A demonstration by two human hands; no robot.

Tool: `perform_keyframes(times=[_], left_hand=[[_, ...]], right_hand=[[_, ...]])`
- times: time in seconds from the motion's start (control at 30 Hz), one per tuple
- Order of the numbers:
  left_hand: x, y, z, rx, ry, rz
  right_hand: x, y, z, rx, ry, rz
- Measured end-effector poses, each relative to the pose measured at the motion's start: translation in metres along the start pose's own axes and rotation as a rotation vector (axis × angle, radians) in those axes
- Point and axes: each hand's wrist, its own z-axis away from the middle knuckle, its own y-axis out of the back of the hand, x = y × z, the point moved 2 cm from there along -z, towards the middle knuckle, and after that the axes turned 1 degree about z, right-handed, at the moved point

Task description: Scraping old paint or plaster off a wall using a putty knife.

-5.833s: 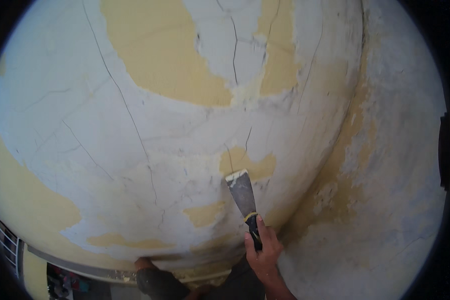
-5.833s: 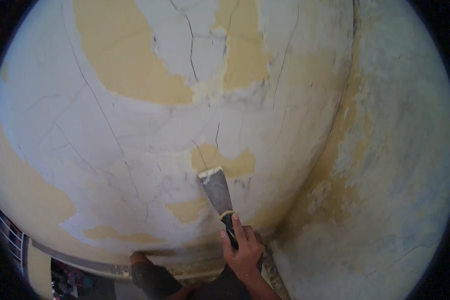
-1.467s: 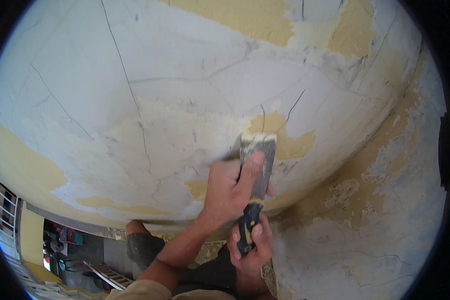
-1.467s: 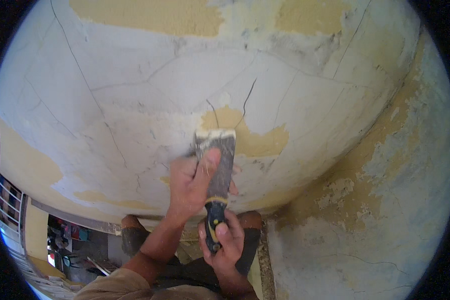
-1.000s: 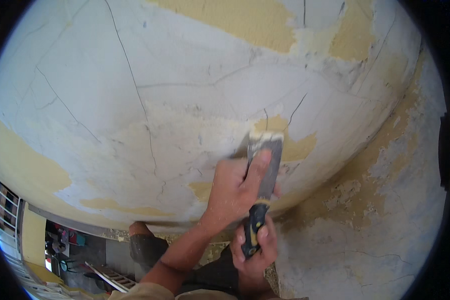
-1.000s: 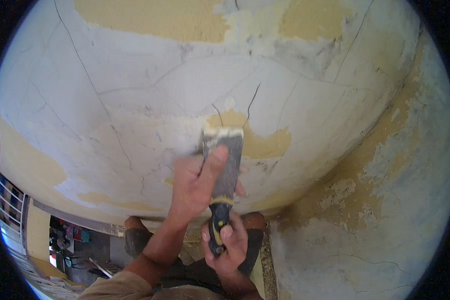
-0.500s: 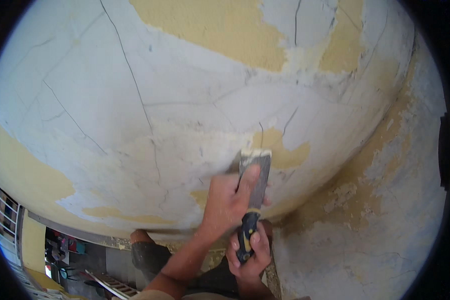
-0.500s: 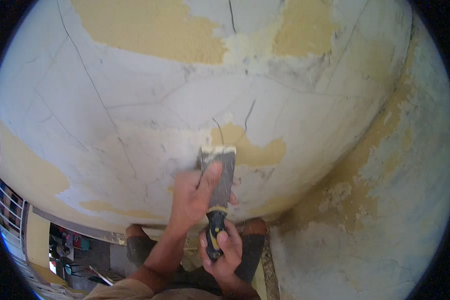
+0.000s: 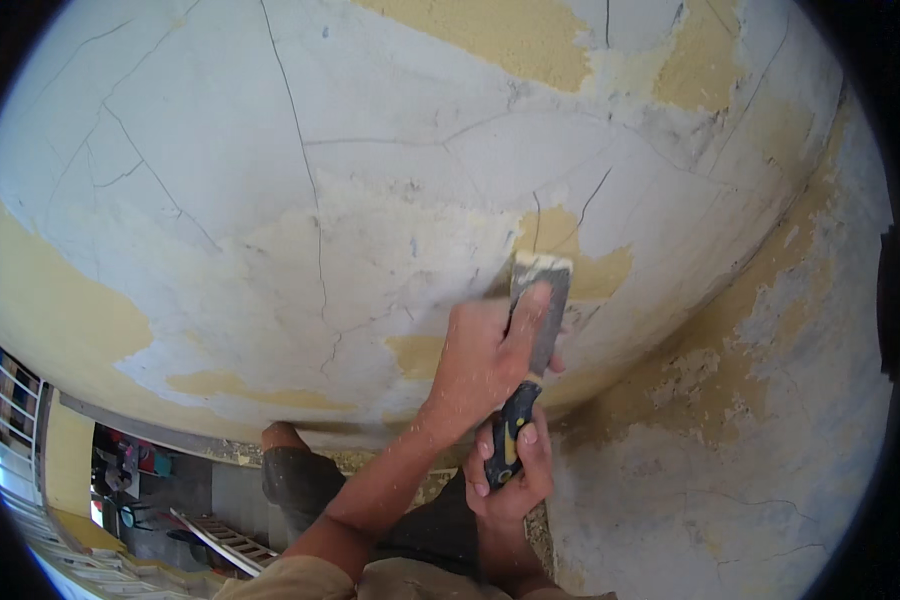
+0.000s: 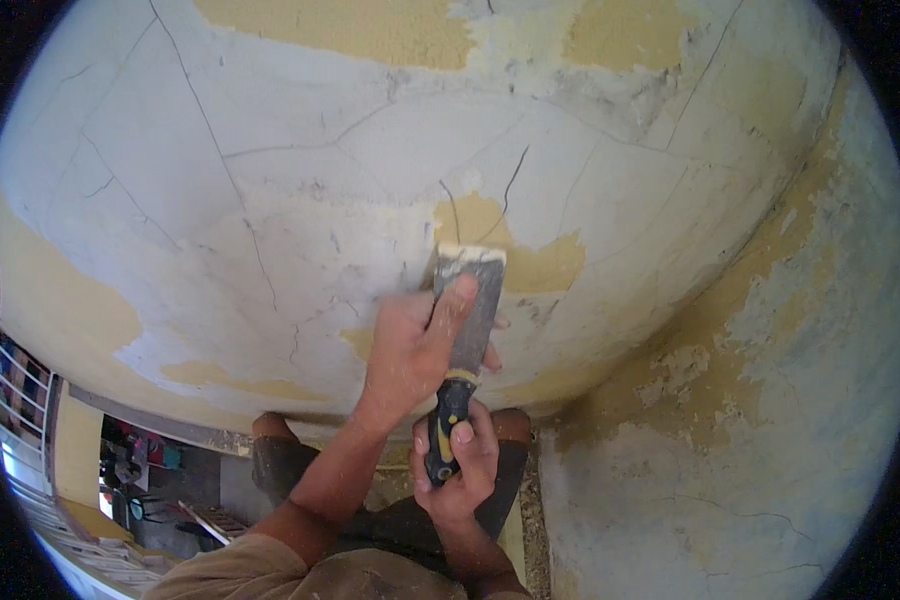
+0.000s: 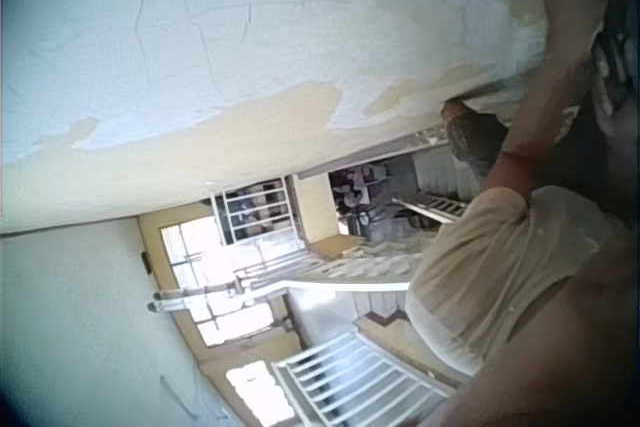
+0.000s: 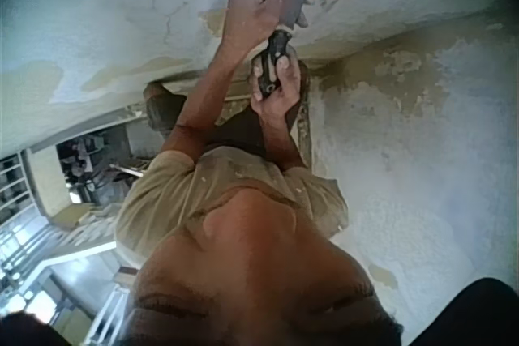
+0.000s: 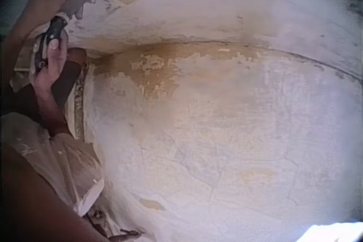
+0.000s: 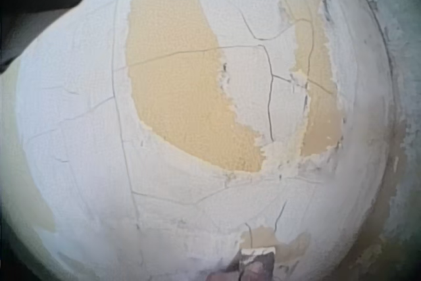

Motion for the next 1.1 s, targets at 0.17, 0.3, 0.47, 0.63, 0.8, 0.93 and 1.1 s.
perform_keyframes(times=[0.17,0.3,0.47,0.63,0.8,0.93,1.1], left_hand=[[-0.008,-0.001,0.0,0.025,0.027,-0.085],[-0.006,-0.002,-0.004,0.007,-0.039,-0.05],[0.002,-0.005,-0.006,0.045,-0.118,-0.021],[0.001,-0.006,-0.005,0.053,-0.038,-0.006],[0.006,-0.003,-0.007,0.053,-0.137,-0.036],[0.012,-0.003,-0.009,0.041,-0.188,-0.026],[0.012,-0.003,-0.007,0.087,-0.09,0.085]], right_hand=[[0.003,0.004,0.0,0.025,-0.022,0.065],[0.002,0.003,-0.005,0.054,-0.008,-0.001],[-0.006,-0.003,-0.011,0.006,-0.021,-0.002],[-0.009,-0.004,-0.015,-0.029,0.002,0.064],[-0.011,-0.004,-0.013,-0.025,-0.046,0.04],[-0.012,-0.005,-0.015,-0.029,-0.047,0.071],[-0.011,-0.008,-0.014,-0.048,-0.037,0.08]])
